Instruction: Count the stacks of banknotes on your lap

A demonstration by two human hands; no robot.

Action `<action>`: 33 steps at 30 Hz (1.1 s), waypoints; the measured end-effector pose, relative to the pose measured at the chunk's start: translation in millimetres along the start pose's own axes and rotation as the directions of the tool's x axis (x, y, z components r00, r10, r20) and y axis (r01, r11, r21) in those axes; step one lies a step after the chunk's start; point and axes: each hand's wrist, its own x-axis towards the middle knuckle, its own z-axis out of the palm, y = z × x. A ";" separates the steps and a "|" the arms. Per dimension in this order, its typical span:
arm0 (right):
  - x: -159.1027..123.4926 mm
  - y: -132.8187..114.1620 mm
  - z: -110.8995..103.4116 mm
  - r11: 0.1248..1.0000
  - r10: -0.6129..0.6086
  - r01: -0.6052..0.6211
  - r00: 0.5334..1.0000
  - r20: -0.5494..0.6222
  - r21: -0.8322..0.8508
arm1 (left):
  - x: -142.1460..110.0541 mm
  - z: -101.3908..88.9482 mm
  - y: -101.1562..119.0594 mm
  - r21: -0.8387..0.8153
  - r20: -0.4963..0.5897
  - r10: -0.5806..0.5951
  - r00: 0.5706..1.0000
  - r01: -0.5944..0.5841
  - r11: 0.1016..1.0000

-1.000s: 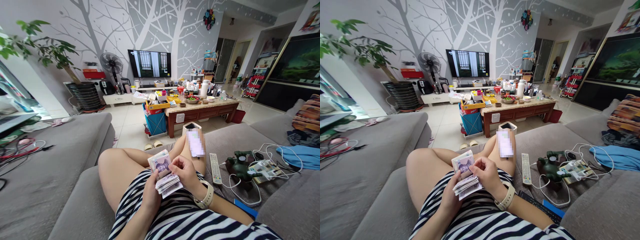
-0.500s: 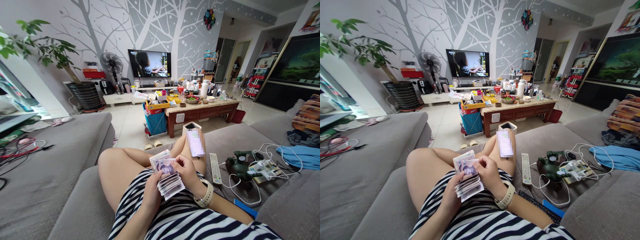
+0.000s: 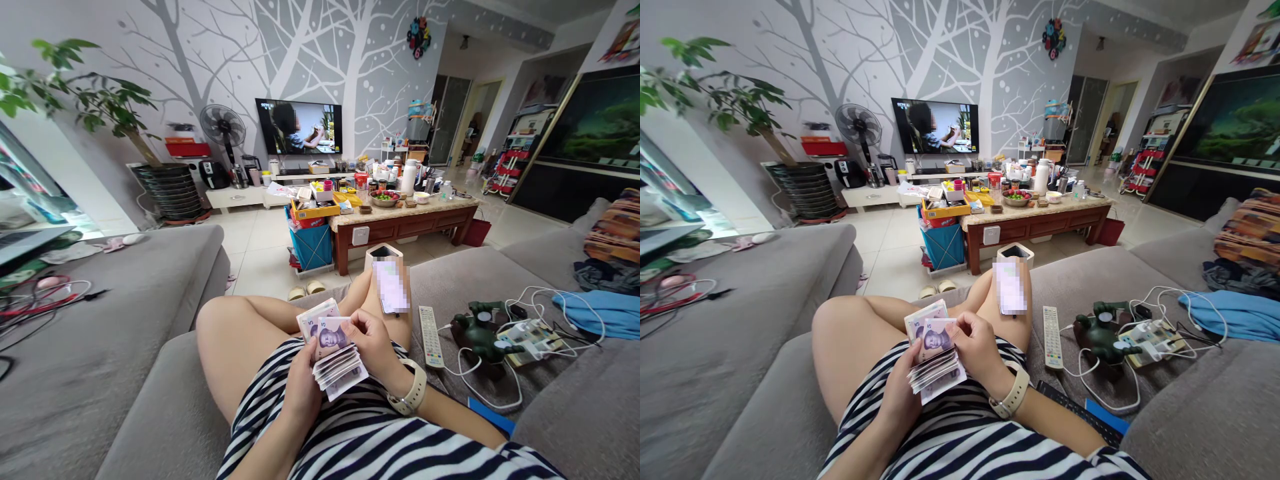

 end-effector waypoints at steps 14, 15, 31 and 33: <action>-3.2 -4.1 0.3 0.998 -0.010 0.007 0.999 0.036 0.060 | 1.0 -1.6 -0.3 -0.078 0.079 -0.070 0.994 0.076 0.994; -3.2 -3.9 0.2 0.998 -0.012 0.010 0.999 0.033 0.061 | 1.0 -1.7 -0.3 -0.068 0.082 -0.060 0.995 0.066 0.995; -7.3 -12.4 -1.0 0.992 -0.047 0.039 0.997 0.068 0.120 | 7.4 -11.1 -6.0 0.155 0.019 0.074 0.997 -0.076 0.985; -7.7 -14.0 -1.4 0.993 -0.059 0.050 0.995 0.076 0.108 | 9.3 -14.0 -7.4 0.174 0.014 0.080 0.997 -0.081 0.981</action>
